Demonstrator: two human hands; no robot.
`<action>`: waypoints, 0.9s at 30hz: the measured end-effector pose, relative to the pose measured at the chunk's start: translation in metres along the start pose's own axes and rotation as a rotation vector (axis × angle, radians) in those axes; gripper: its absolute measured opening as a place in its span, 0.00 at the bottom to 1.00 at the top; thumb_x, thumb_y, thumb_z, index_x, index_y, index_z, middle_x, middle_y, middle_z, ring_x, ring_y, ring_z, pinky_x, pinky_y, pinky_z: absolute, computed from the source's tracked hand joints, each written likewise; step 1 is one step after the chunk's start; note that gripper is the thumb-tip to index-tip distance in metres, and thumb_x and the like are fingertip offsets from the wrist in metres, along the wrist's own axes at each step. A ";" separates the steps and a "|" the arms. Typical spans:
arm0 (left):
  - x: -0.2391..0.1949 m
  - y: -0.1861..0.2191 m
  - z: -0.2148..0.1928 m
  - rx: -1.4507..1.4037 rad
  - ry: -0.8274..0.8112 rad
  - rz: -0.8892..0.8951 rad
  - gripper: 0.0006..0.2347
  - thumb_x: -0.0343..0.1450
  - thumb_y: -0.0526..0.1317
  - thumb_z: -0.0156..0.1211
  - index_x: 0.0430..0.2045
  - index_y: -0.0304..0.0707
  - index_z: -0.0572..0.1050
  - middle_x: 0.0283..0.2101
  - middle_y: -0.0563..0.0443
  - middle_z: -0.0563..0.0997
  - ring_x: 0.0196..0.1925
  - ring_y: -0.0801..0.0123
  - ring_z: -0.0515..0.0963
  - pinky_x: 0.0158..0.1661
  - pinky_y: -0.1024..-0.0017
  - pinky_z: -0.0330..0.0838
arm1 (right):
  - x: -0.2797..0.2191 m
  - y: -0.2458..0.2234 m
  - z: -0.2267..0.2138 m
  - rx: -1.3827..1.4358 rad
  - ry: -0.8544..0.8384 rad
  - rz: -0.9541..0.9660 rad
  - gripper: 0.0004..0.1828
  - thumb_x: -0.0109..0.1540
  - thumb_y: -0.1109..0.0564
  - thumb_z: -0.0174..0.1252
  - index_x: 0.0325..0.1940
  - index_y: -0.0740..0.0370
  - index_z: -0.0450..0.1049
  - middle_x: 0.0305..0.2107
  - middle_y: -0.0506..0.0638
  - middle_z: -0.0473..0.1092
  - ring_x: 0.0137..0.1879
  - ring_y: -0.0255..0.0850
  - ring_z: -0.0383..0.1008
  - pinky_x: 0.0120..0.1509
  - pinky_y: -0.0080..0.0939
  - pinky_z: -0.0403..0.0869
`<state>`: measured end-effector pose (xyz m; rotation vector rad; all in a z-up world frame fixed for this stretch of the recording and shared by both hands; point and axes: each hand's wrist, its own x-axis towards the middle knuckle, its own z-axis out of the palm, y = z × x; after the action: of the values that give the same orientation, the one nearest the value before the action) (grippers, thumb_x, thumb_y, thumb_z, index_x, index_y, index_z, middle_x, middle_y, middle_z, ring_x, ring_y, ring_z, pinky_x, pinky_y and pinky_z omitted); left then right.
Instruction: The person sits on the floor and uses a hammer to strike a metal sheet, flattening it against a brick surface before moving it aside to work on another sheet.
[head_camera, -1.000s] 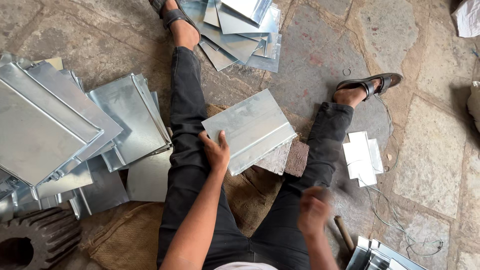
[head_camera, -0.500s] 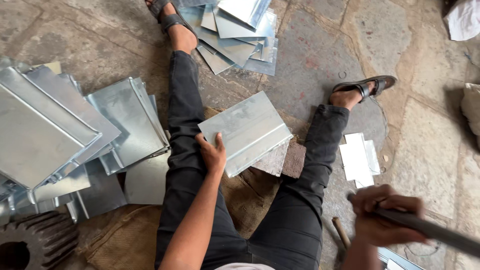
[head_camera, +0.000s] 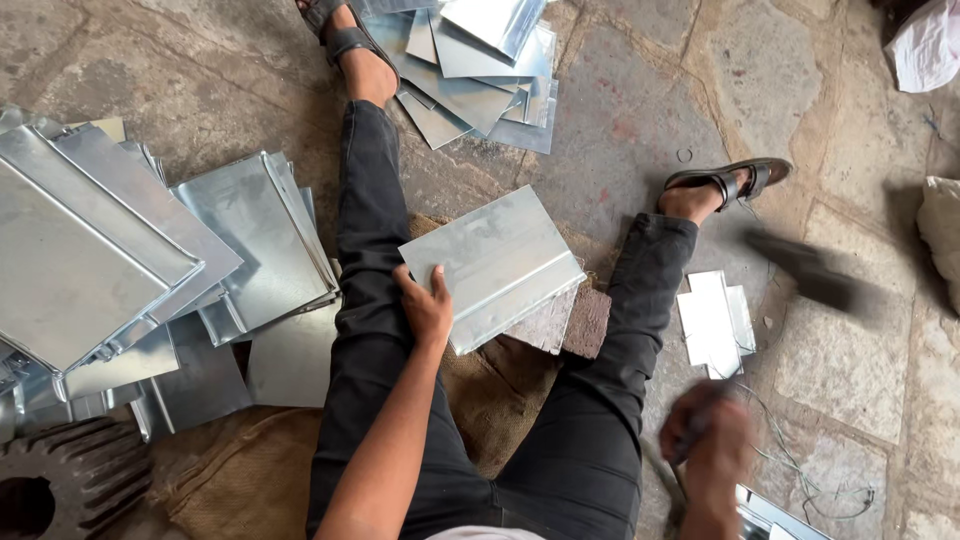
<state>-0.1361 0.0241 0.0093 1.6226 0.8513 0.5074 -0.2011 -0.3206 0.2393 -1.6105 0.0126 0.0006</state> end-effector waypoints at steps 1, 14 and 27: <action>0.003 0.003 0.001 0.003 -0.001 0.008 0.20 0.77 0.46 0.57 0.54 0.35 0.57 0.43 0.25 0.79 0.42 0.38 0.84 0.36 0.54 0.79 | 0.007 -0.007 -0.002 0.046 -0.067 -0.196 0.28 0.70 0.32 0.52 0.46 0.62 0.68 0.18 0.49 0.62 0.17 0.39 0.64 0.15 0.38 0.63; 0.005 0.003 0.000 0.028 0.029 0.075 0.19 0.76 0.46 0.58 0.53 0.34 0.58 0.44 0.26 0.79 0.44 0.35 0.83 0.35 0.52 0.76 | -0.005 0.071 0.038 -0.324 -0.043 0.580 0.23 0.71 0.40 0.43 0.35 0.61 0.66 0.16 0.44 0.57 0.15 0.34 0.51 0.16 0.39 0.53; 0.002 0.004 -0.006 0.008 0.011 -0.024 0.17 0.78 0.43 0.52 0.57 0.33 0.59 0.49 0.26 0.76 0.48 0.37 0.80 0.43 0.51 0.73 | 0.015 0.091 0.025 -0.279 0.045 -0.287 0.31 0.72 0.30 0.37 0.33 0.55 0.69 0.14 0.43 0.57 0.17 0.31 0.50 0.19 0.36 0.50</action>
<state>-0.1385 0.0291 0.0146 1.6167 0.8810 0.4973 -0.1864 -0.2992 0.1478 -1.8782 -0.1911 -0.2669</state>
